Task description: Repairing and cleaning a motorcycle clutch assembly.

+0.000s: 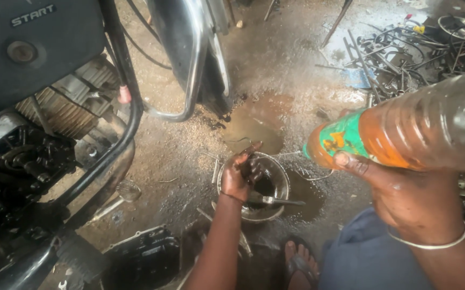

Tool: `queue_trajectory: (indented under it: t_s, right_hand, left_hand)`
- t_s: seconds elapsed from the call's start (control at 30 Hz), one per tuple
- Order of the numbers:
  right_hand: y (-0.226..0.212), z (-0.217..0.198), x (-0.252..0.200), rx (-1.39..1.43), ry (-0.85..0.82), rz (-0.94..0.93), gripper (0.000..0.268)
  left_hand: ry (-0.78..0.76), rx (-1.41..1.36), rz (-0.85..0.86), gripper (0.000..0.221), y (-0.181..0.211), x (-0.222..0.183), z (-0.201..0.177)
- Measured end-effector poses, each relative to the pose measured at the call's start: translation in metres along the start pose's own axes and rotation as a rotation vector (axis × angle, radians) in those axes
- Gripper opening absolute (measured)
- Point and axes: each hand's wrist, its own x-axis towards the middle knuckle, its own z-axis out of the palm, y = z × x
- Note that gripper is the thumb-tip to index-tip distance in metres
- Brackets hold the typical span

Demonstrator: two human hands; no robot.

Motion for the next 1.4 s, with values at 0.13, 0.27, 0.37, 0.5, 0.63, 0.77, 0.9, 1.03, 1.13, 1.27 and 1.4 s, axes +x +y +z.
queue_trajectory:
  t_s: [0.13,0.27,0.37,0.5,0.63,0.77,0.9,1.03,1.13,1.27,1.4]
  right_hand:
    - [-0.002,0.002,-0.001,-0.062,0.016,0.021,0.05]
    - [0.0,0.001,-0.002,-0.102,0.04,0.001,0.052]
    - [-0.003,0.002,0.0,-0.167,0.045,0.016,0.052]
    - [-0.001,0.0,0.003,-0.081,0.081,0.028,0.052]
    - [0.003,-0.004,0.002,-0.086,0.096,-0.049,0.044]
    - [-0.012,-0.004,0.002,-1.007,-0.106,-0.32,0.033]
    - [-0.002,0.003,-0.002,-0.225,0.105,-0.045,0.046]
    - [-0.006,0.009,0.004,-0.142,0.126,0.008,0.049]
    - [-0.001,0.005,0.004,-0.089,0.153,0.016,0.05]
    - [0.009,-0.008,-0.002,-0.155,0.024,-0.068,0.047]
    - [0.007,0.001,-0.004,-0.129,0.052,-0.046,0.052]
  left_hand:
    - [0.212,0.035,-0.051,0.051,0.007,0.0,0.014]
    - [0.27,0.115,-0.065,0.041,0.004,0.001,0.008]
    - [0.247,0.005,-0.083,0.048,-0.014,0.019,-0.015]
    - [0.165,0.052,0.036,0.051,-0.027,0.027,-0.019]
    - [0.23,0.158,0.032,0.051,-0.018,0.024,-0.006]
    - [0.277,0.181,0.007,0.045,-0.016,0.021,0.006]
    - [0.295,0.582,0.059,0.042,-0.011,0.012,0.01]
    - [0.213,0.307,0.138,0.036,-0.02,0.021,0.0]
    - [0.257,0.384,0.088,0.033,-0.004,0.009,0.016]
    - [0.189,0.397,0.168,0.033,-0.022,0.022,-0.001]
    - [0.19,0.319,0.119,0.033,-0.026,0.026,-0.004]
